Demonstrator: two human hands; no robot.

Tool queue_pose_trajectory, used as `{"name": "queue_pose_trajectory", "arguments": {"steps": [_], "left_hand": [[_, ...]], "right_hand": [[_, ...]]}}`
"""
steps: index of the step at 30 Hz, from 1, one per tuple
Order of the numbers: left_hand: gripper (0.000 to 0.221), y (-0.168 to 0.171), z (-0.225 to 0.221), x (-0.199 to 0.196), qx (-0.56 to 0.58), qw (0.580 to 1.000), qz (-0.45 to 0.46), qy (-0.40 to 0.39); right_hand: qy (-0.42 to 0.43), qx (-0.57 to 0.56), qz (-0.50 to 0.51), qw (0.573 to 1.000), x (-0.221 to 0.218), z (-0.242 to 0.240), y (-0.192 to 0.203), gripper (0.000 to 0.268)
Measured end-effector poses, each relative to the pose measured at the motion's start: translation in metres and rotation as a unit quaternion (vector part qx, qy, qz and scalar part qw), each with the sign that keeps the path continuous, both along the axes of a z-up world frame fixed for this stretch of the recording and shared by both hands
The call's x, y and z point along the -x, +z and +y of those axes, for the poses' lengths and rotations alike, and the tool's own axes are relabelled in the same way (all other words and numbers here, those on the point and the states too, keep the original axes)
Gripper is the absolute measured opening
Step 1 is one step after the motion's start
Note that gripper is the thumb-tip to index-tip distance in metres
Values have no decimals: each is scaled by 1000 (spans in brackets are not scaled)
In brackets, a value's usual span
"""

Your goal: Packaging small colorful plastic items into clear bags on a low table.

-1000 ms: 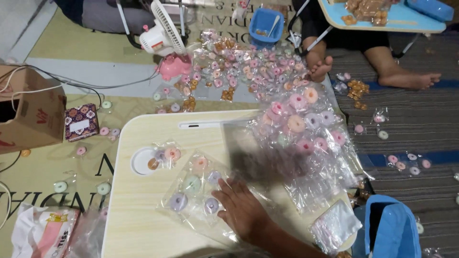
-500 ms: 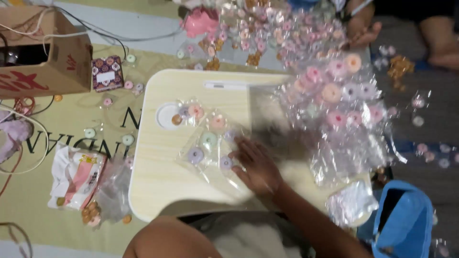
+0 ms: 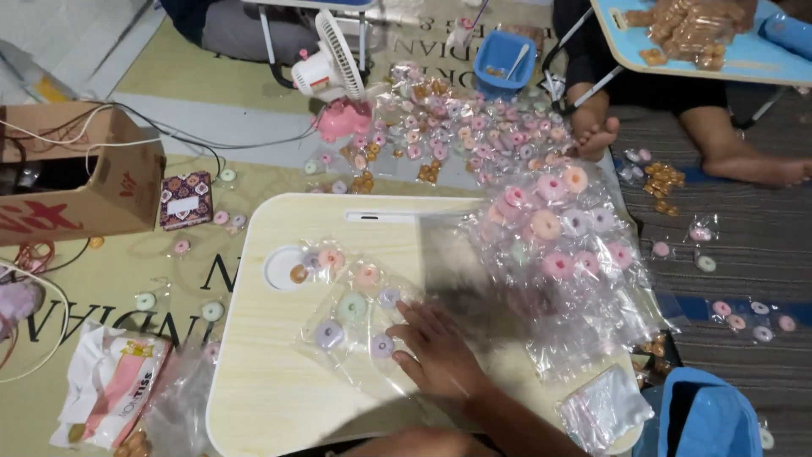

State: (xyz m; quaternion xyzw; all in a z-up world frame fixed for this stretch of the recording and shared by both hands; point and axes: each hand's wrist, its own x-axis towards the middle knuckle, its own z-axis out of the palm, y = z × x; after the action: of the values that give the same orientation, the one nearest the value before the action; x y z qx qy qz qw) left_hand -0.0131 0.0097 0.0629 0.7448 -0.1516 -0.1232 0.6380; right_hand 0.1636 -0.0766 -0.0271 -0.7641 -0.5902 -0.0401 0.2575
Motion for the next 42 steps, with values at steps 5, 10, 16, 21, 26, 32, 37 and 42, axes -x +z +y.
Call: {"name": "queue_pose_trajectory", "arguments": {"steps": [5,10,16,21,26,32,37,42], "left_hand": [[32,15,60,-20,-190,924,-77,323],[58,-46,99,-17,-494,781,-81,374],[60,-72,100,-16,-526,755,-133,368],[61,-71,102,-19,-542,747,-133,361],[60,-45,103,-26,-537,799,33,269],[60,-67,101,-27,-544,751,-145,345],[64,-76,104,-26,-553,750,-140,334],[64,-65,107,-27,-549,754,-140,333]], "right_hand": [[10,15,32,999,5,-4,27,35],[18,-35,4,999,12,0,37,31],[27,-69,-49,996,4,1,9,34],[33,-40,-7,999,8,-3,39,32],[19,82,-86,993,18,-15,50,62],[59,25,205,977,16,-24,66,48],[64,38,40,996,10,-26,54,56],[61,57,-7,996,13,-26,55,61]]}}
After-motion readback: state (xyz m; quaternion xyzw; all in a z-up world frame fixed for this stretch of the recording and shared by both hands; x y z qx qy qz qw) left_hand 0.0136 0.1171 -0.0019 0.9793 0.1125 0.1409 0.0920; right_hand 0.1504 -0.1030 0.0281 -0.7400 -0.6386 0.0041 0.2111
